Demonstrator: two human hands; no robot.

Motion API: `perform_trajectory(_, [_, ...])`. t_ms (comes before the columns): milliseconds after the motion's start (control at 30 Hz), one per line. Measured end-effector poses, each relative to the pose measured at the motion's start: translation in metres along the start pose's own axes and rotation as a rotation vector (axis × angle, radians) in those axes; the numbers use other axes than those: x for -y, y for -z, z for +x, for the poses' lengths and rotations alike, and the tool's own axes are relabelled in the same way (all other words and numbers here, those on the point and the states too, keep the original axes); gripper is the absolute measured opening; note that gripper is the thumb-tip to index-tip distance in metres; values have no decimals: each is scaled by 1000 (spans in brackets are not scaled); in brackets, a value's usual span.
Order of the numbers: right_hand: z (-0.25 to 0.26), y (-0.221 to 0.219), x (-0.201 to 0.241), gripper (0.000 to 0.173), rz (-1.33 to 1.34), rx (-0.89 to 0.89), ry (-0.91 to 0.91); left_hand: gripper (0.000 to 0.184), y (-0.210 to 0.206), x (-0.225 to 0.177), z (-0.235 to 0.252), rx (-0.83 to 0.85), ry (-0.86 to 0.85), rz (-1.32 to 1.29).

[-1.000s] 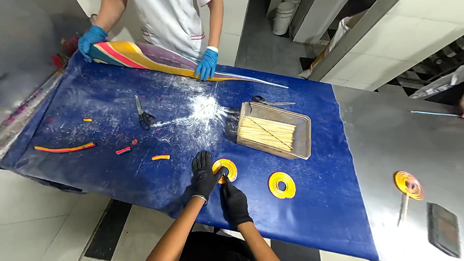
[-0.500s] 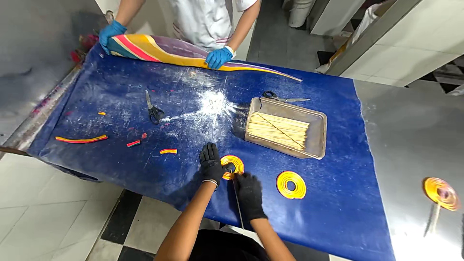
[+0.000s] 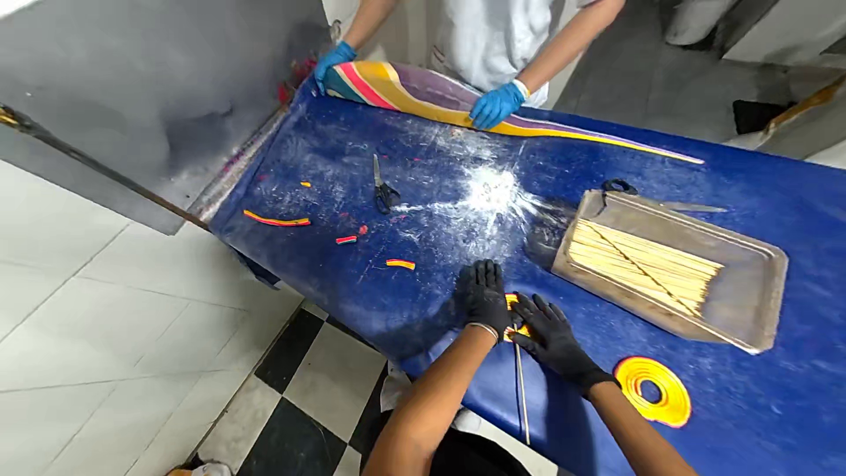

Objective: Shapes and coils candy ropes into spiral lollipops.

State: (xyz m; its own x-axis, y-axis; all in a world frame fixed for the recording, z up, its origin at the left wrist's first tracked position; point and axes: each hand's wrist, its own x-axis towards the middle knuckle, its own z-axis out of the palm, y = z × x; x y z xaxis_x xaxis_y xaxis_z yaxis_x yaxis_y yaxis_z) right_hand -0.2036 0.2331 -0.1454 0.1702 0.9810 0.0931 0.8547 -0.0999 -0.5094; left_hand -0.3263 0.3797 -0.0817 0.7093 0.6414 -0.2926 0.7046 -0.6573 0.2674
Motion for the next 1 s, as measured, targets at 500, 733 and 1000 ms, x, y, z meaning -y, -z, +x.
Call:
perform_trajectory(500, [-13, -9, 23, 86, -279, 24, -141, 60, 34, 365, 30, -464, 0, 45])
perform_trajectory(733, [-13, -16, 38, 90, -329, 13, -256, 63, 55, 389, -23, -434, -95, -299])
perform_trajectory(1000, [-10, -19, 38, 92, -361, 8, -276, 31, 43, 390, -12, -370, -152, -132])
